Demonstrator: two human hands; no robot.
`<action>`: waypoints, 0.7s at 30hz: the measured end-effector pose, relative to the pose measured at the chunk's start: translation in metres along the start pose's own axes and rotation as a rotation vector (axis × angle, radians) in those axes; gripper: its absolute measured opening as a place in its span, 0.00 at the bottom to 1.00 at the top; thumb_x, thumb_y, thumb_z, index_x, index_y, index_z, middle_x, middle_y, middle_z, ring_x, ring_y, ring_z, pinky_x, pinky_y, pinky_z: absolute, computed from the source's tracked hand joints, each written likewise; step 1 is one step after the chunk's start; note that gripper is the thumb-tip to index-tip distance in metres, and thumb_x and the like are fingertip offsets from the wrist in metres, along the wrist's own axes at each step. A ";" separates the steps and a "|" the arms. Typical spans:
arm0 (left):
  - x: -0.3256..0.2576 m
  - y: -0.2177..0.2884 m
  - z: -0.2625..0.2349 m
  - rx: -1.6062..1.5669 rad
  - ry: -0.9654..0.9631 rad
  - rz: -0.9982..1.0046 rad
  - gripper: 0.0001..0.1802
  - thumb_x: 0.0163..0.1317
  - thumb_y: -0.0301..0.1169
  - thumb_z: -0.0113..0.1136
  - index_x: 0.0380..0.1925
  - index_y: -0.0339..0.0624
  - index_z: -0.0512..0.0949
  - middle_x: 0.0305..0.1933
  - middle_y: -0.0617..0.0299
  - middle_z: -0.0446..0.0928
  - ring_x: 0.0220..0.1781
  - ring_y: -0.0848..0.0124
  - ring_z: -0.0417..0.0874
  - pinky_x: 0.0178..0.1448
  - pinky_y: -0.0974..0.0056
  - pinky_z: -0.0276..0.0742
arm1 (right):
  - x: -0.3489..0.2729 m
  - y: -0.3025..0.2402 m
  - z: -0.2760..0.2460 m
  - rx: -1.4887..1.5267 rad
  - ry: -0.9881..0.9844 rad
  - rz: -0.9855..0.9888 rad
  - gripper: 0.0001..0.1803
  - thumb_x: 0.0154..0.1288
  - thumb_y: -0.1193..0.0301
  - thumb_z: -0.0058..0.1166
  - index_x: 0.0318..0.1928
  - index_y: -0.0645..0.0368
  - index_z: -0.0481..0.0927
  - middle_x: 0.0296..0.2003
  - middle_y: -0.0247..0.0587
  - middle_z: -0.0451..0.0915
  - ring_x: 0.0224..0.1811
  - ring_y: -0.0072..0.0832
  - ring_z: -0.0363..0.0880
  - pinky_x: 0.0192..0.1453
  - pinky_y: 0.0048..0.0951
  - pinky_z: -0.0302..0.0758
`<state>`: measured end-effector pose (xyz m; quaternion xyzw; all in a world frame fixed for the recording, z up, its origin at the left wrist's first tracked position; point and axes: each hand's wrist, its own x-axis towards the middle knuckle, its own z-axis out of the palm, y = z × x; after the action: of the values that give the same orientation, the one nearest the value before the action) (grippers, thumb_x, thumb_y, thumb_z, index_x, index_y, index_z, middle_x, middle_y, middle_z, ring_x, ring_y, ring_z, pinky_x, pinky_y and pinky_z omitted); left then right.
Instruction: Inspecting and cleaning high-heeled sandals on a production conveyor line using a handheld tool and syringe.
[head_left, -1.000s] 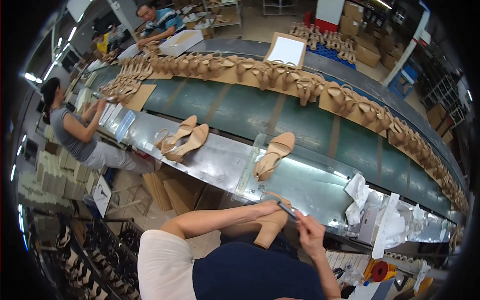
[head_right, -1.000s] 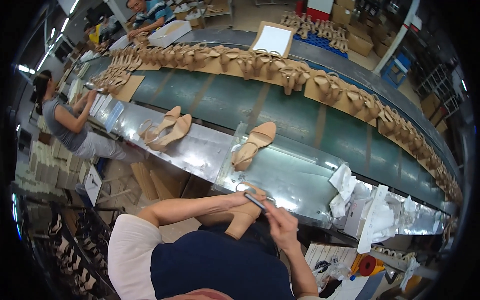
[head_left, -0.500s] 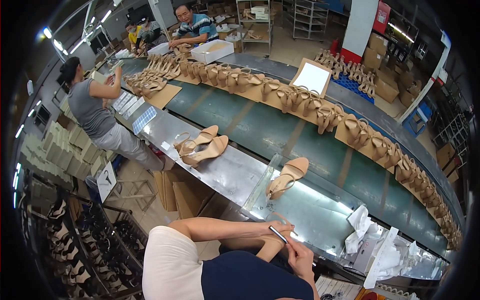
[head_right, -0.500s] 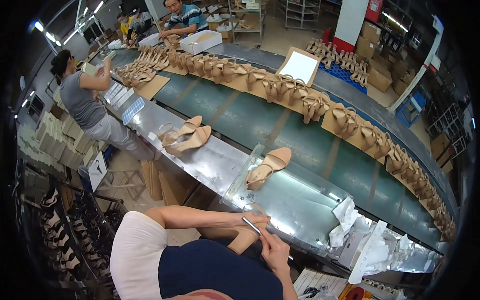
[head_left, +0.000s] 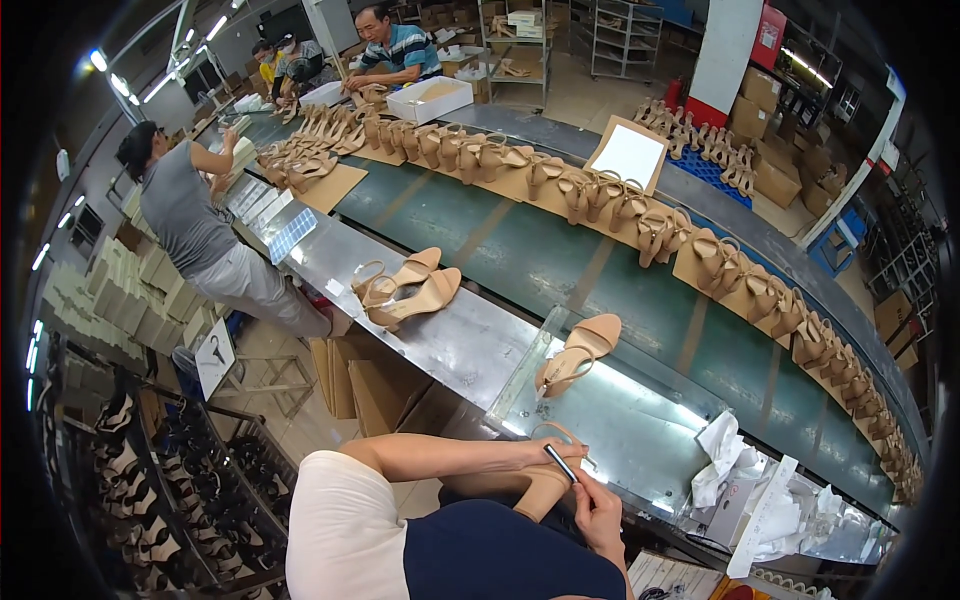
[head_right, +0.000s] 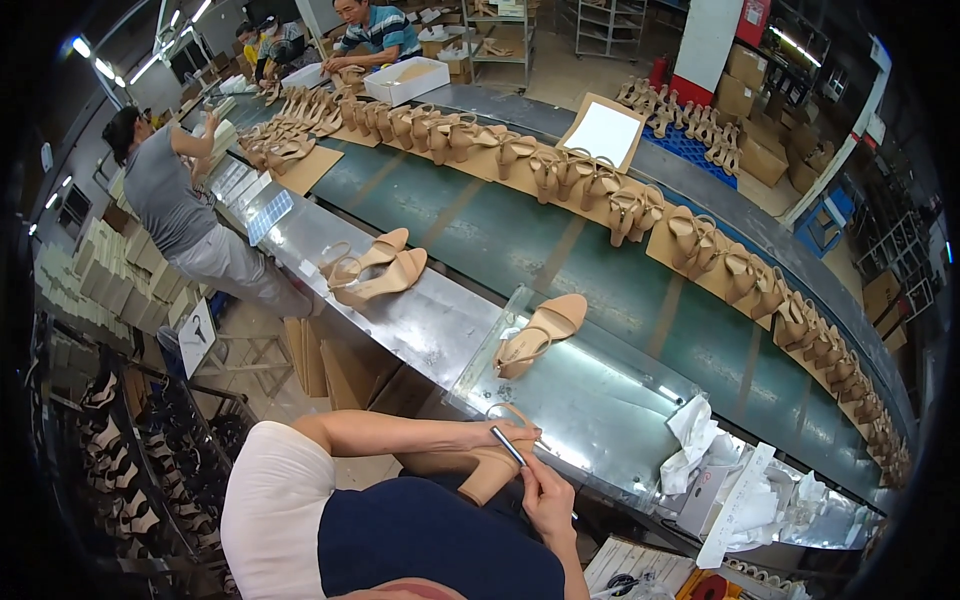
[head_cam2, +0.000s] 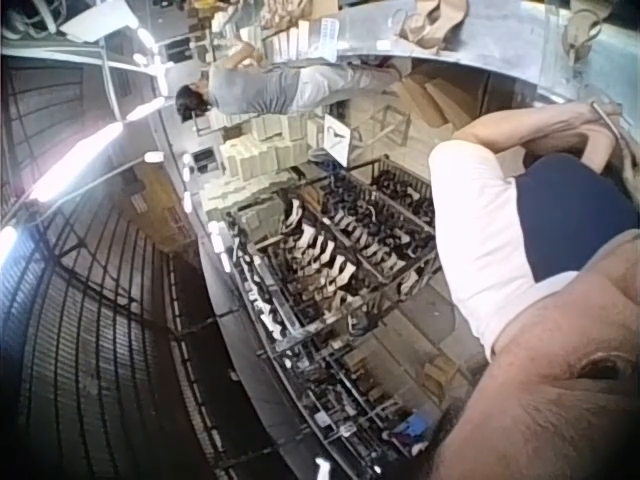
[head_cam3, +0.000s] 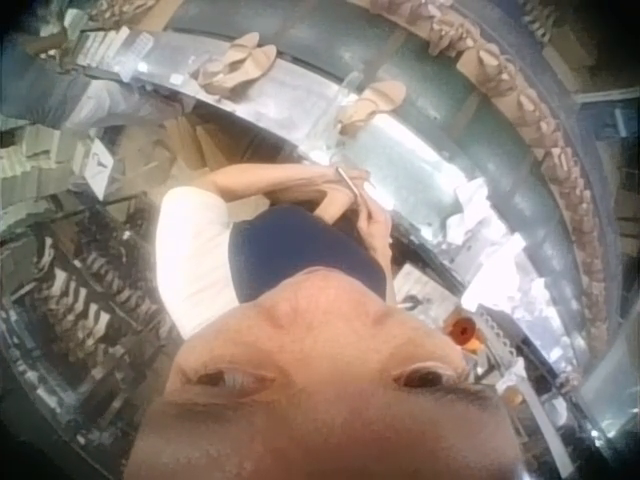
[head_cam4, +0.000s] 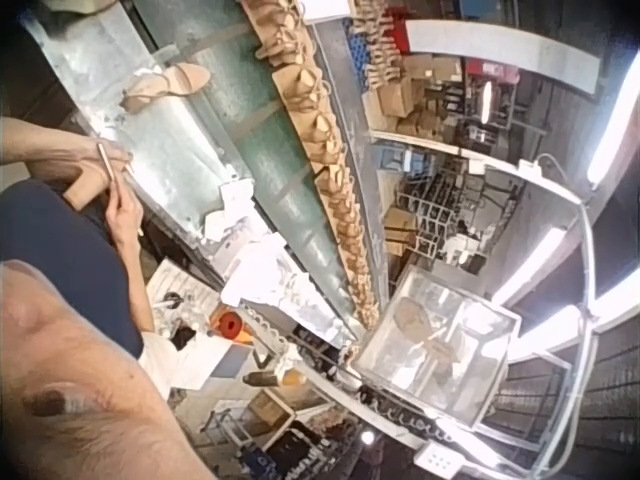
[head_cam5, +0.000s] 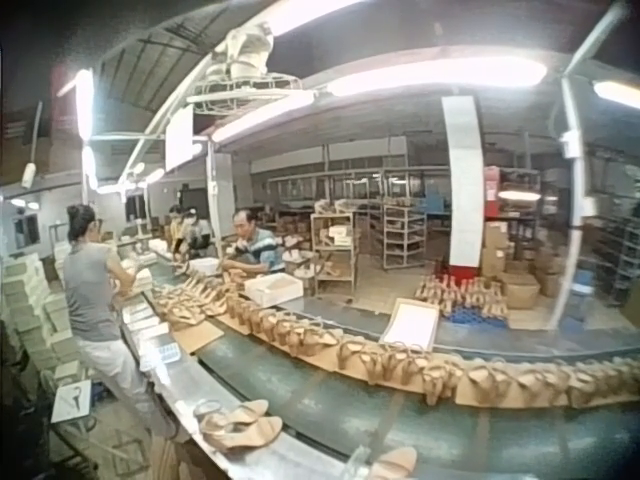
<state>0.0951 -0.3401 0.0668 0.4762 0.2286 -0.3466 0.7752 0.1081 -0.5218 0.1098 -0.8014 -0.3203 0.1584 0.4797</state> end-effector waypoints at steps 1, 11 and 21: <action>0.001 -0.001 -0.001 -0.007 0.004 0.002 0.25 0.56 0.55 0.55 0.26 0.41 0.76 0.24 0.62 0.76 0.22 0.75 0.77 0.24 0.72 0.71 | 0.000 0.000 0.000 0.000 -0.003 0.000 0.13 0.60 0.78 0.49 0.46 0.58 0.78 0.26 0.47 0.78 0.24 0.29 0.75 0.30 0.25 0.71; 0.004 -0.004 0.000 -0.046 0.010 0.021 0.26 0.56 0.56 0.54 0.26 0.40 0.76 0.24 0.62 0.76 0.22 0.75 0.76 0.22 0.72 0.70 | 0.001 0.002 -0.001 -0.017 -0.005 0.008 0.12 0.60 0.77 0.50 0.45 0.58 0.78 0.24 0.46 0.78 0.22 0.29 0.74 0.28 0.25 0.69; 0.017 -0.013 -0.004 -0.013 0.058 0.091 0.29 0.57 0.57 0.53 0.29 0.38 0.76 0.27 0.60 0.76 0.24 0.73 0.77 0.25 0.70 0.71 | 0.004 -0.008 -0.010 -0.091 -0.016 -0.006 0.12 0.58 0.75 0.54 0.44 0.53 0.80 0.22 0.42 0.77 0.18 0.32 0.73 0.23 0.28 0.68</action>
<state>0.0966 -0.3456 0.0454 0.4910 0.2313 -0.2956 0.7861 0.1138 -0.5231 0.1220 -0.8201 -0.3334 0.1488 0.4405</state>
